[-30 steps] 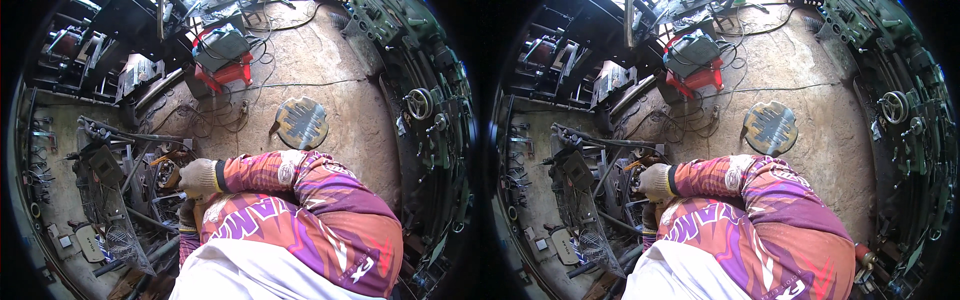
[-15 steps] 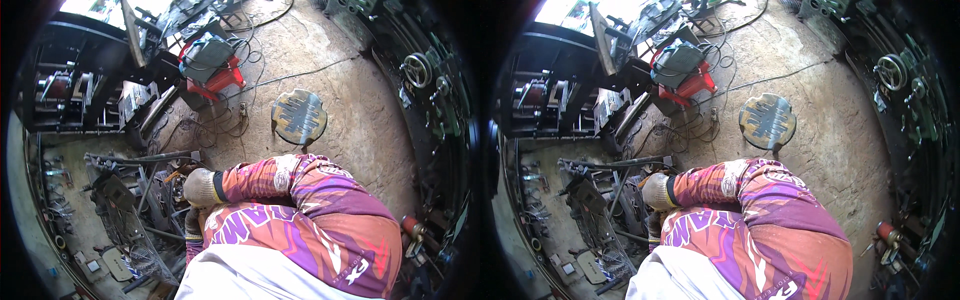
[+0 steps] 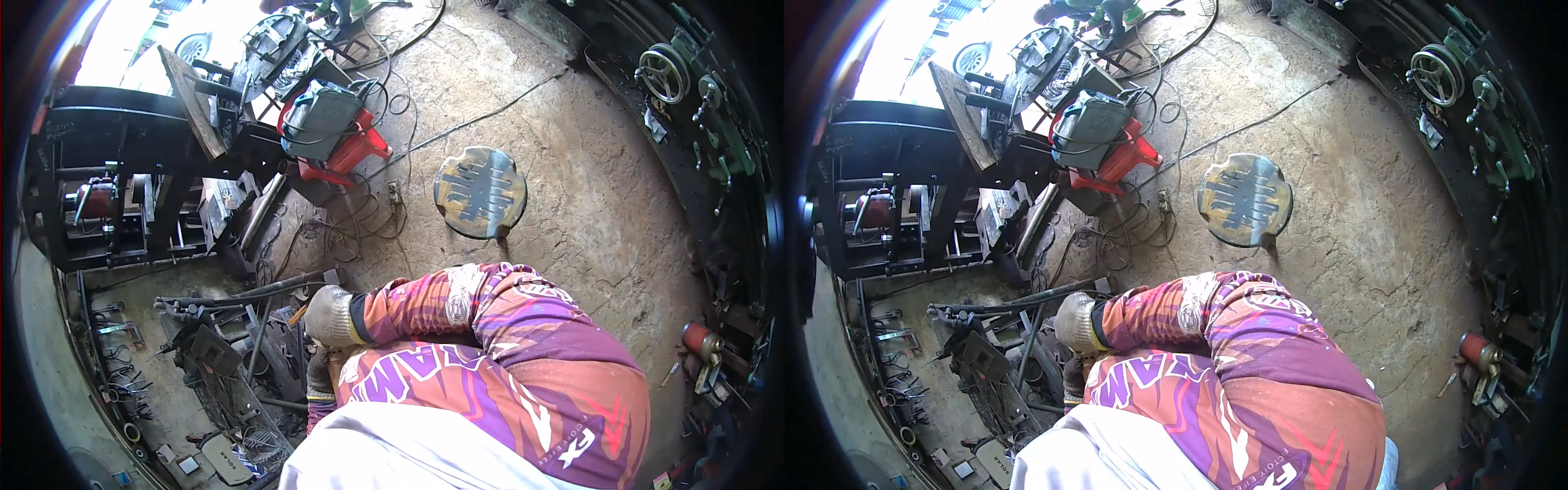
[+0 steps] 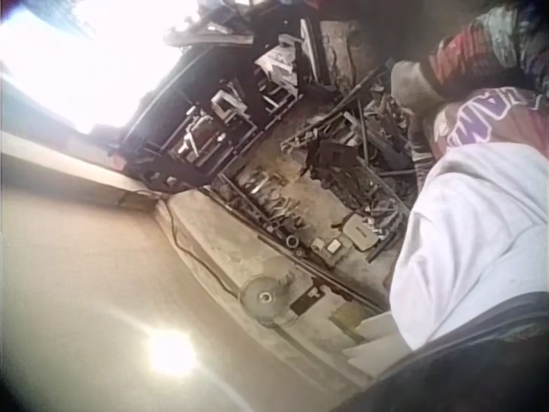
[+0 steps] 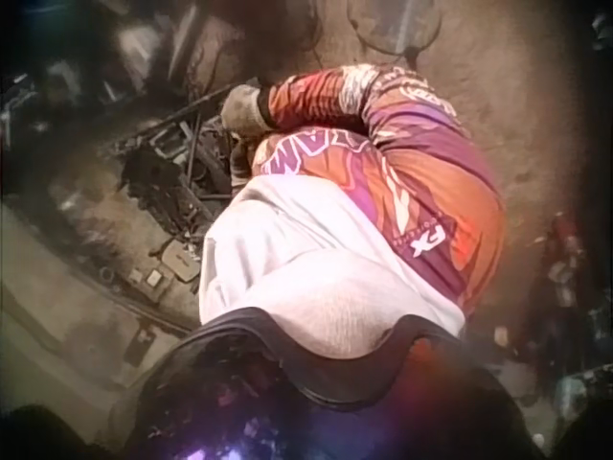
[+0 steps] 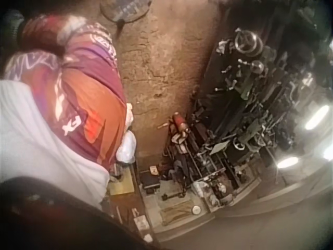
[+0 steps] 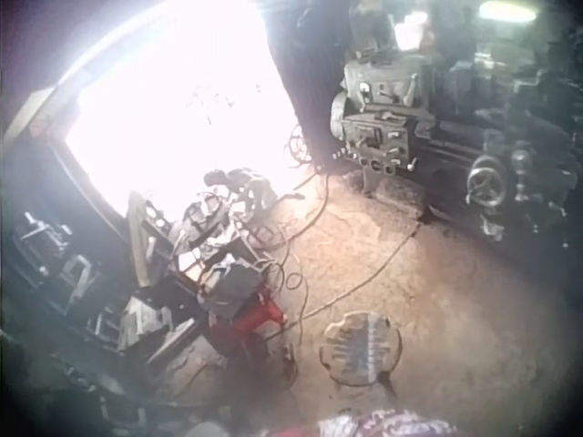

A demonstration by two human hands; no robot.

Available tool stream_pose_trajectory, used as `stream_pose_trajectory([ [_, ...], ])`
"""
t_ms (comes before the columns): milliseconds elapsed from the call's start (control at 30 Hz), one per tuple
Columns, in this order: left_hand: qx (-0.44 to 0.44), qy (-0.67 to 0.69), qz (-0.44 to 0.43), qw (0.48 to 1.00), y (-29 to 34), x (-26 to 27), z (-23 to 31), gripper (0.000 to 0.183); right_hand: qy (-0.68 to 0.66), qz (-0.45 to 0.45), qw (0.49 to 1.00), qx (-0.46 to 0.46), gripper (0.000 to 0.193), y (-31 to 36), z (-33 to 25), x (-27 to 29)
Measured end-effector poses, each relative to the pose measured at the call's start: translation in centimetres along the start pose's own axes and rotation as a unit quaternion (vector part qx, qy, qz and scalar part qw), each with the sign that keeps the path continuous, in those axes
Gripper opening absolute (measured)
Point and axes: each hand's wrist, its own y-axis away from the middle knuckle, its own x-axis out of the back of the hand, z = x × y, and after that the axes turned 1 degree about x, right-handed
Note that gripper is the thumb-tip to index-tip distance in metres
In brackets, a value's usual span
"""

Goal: The person uses an angle grinder to smooth a metal structure and a separate metal rod on a workbench.

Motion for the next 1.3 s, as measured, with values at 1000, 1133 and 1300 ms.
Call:
stream_pose_trajectory([
  [1000,-0.086,0.093,0.007,0.992,3.0,-4.8,-3.5,0.064,-0.007,0.013,0.996,0.091,0.017,-1.8,-2.8,-0.7],
  [1133,-0.168,0.023,0.041,0.985,5.4,-6.5,-2.6,0.072,-0.113,0.024,0.993,-0.018,0.040,-2.1,-2.6,-0.9],
  [1300,-0.178,0.114,0.057,0.976,8.5,-5.2,-4.4,0.082,-0.153,-0.035,0.981,0.117,0.032,-4.0,-5.2,-3.5],
])
